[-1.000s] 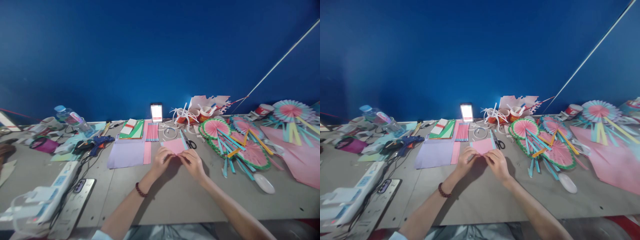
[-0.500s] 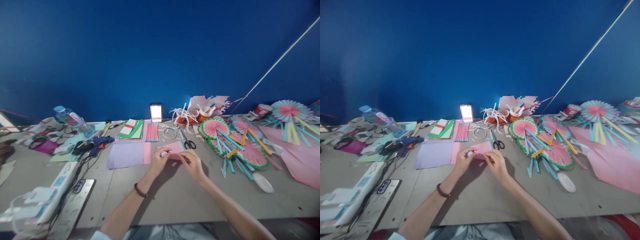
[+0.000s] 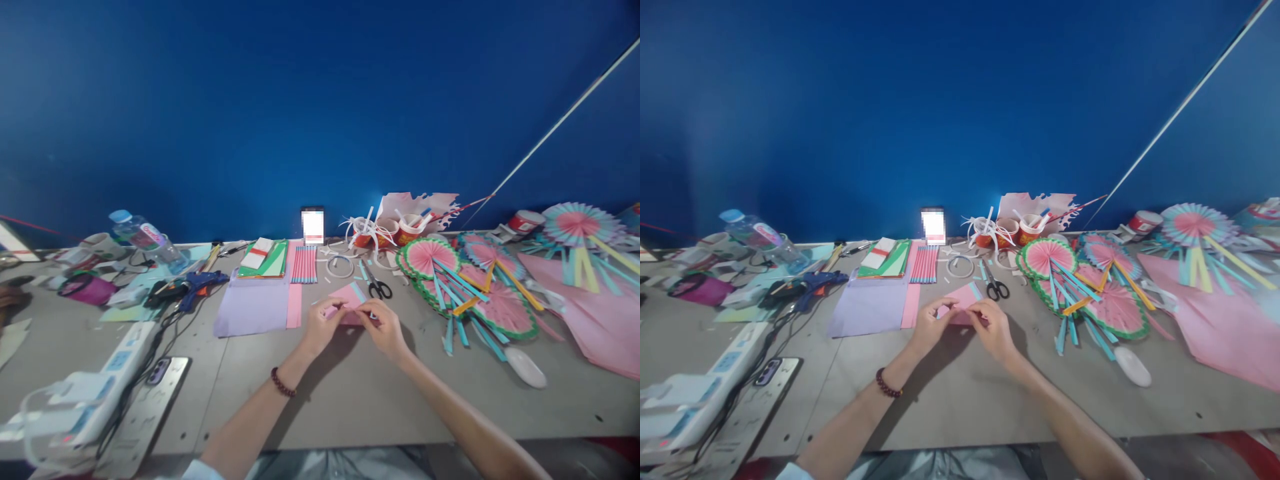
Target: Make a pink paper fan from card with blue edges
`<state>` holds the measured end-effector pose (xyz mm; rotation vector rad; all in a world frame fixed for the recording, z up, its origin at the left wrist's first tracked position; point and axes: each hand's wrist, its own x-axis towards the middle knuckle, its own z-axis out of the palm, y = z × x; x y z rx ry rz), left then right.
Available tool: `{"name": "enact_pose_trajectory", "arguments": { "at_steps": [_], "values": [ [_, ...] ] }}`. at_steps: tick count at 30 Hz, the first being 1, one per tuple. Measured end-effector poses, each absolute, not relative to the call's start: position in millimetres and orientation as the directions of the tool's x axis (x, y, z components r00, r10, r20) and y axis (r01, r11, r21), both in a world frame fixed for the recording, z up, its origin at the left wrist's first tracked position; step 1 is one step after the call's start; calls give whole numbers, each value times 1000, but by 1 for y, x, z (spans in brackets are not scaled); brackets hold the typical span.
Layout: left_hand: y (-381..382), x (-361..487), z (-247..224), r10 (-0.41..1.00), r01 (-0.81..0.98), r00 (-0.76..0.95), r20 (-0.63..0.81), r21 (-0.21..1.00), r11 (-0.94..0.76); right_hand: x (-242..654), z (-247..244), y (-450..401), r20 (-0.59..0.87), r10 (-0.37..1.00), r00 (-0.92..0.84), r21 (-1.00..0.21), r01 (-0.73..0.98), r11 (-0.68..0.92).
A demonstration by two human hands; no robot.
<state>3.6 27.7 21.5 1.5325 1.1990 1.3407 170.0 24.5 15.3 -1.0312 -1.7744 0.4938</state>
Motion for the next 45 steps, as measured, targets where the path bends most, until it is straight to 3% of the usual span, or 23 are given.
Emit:
{"name": "enact_pose_trajectory", "arguments": {
  "at_steps": [5, 11, 21, 26, 32, 45],
  "values": [
    [28, 4, 23, 989, 101, 7, 147, 984, -147, 170, 15, 21, 542, 830, -131, -723, 431, 540],
    [28, 4, 22, 984, 113, 18, 177, 978, -177, 170, 13, 21, 525, 839, -140, -739, 414, 531],
    [27, 4, 23, 931, 129, 25, 365, 922, -365, 168, 12, 22, 542, 828, -145, -721, 426, 547],
    [27, 4, 23, 929, 89, 48, 366, 925, -369, 167, 10, 21, 541, 826, -159, -722, 416, 553],
    [28, 3, 23, 964, 79, 88, 253, 963, -259, 169, 11, 20, 575, 807, -135, -702, 425, 571],
    [27, 4, 24, 928, 192, 105, 358, 908, -372, 168, 7, 20, 587, 795, -153, -689, 421, 590]
  ]
}}
